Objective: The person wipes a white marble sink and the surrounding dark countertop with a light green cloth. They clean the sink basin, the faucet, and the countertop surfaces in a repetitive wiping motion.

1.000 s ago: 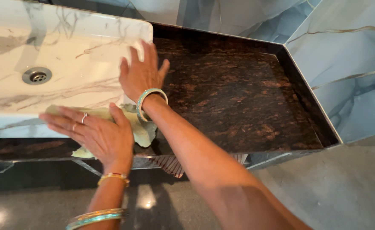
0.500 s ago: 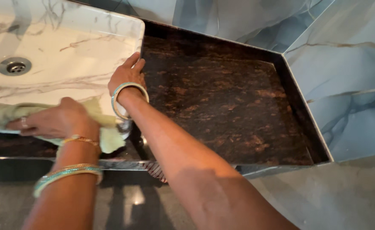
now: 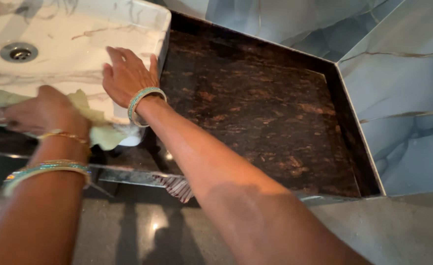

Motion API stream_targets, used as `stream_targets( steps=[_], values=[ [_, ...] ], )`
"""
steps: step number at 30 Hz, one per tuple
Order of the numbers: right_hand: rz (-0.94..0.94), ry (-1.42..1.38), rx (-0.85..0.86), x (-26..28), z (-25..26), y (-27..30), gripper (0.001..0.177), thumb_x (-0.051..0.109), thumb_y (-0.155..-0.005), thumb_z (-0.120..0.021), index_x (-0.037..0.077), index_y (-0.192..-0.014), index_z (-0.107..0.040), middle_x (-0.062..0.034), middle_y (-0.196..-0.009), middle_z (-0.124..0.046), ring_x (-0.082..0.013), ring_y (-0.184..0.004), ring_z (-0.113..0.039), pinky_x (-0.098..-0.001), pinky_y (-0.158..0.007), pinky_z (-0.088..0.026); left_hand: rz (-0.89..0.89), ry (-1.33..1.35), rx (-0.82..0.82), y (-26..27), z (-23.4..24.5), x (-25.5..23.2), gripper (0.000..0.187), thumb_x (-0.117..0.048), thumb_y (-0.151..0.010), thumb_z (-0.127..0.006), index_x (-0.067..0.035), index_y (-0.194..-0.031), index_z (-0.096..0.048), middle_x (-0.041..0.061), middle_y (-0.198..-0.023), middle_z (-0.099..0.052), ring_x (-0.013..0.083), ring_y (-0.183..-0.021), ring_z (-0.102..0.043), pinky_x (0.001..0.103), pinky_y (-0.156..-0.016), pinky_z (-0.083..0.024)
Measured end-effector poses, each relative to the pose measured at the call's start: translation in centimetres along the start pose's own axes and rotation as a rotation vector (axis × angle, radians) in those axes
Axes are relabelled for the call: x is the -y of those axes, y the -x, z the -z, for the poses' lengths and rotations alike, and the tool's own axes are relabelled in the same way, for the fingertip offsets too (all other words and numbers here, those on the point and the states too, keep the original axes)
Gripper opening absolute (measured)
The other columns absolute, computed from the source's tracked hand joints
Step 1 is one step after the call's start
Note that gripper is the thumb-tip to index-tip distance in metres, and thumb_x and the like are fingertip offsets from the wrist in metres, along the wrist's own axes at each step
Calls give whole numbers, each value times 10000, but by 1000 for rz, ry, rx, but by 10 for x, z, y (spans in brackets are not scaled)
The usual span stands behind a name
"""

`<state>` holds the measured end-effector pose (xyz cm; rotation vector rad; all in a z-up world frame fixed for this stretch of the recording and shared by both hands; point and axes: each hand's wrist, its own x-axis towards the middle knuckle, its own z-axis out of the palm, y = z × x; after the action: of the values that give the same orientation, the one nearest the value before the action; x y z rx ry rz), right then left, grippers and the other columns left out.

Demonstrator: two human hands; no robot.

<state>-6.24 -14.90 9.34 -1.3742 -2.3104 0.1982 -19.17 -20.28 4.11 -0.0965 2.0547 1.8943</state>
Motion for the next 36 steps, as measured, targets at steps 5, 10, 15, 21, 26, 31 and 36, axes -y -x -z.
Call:
stream_targets(
  steps=[5,10,15,21,26,31,36],
  values=[
    [49,-217,264,1,9,16,772,664,-951,-89,282,-1578,-326,-3,-1063,-825,-193,-1215,-672,-586,-1231,-88,18,-93,-27,70,-7,15,940,-168,-846,-700,48,-1533,-95,319,-1447,-363,440,-1276,-519,482,-1113,-433],
    [35,-174,247,15,27,23,826,704,-895,-66,317,-1538,-410,-63,-808,-826,-232,-1021,-751,-558,-1179,-156,209,-96,-11,88,8,-22,913,-150,-822,-741,25,-1496,-149,302,-1401,-416,440,-1258,-535,472,-1070,-475],
    [52,1,355,20,38,30,829,690,-916,-45,321,-1311,-674,-76,-734,-779,-257,-928,-741,-552,-1201,-140,475,-17,4,62,18,-61,789,-175,-858,-676,-35,-1479,-209,192,-1327,-594,351,-1148,-686,488,-959,-577],
    [151,-103,328,17,41,27,922,729,-875,-35,288,-1072,-821,-11,-687,-767,-235,-924,-698,-558,-1129,-119,377,14,-40,10,0,-27,738,-226,-886,-640,-46,-1476,-234,187,-1355,-612,323,-1146,-680,442,-981,-569],
    [107,37,367,17,36,29,929,703,-894,-13,261,-882,-830,-18,-599,-713,-222,-854,-711,-543,-1173,-163,301,263,22,-82,5,-21,432,-339,-998,-449,-109,-1362,-488,95,-1314,-723,242,-1130,-688,405,-1010,-555],
    [84,85,423,18,37,29,975,672,-945,-20,204,-768,-857,10,-602,-723,-189,-843,-734,-525,-1219,-172,149,69,-14,-108,11,-29,512,-197,-977,-566,-103,-1437,-361,132,-1394,-649,265,-1189,-709,402,-1029,-580],
    [108,46,389,17,37,28,899,655,-940,-33,253,-912,-836,-37,-617,-732,-222,-842,-718,-527,-1170,-185,-262,-234,-120,-49,2,9,1074,-110,-916,-766,-114,-1613,51,345,-1552,-278,482,-1350,-483,474,-1171,-427]
  ],
)
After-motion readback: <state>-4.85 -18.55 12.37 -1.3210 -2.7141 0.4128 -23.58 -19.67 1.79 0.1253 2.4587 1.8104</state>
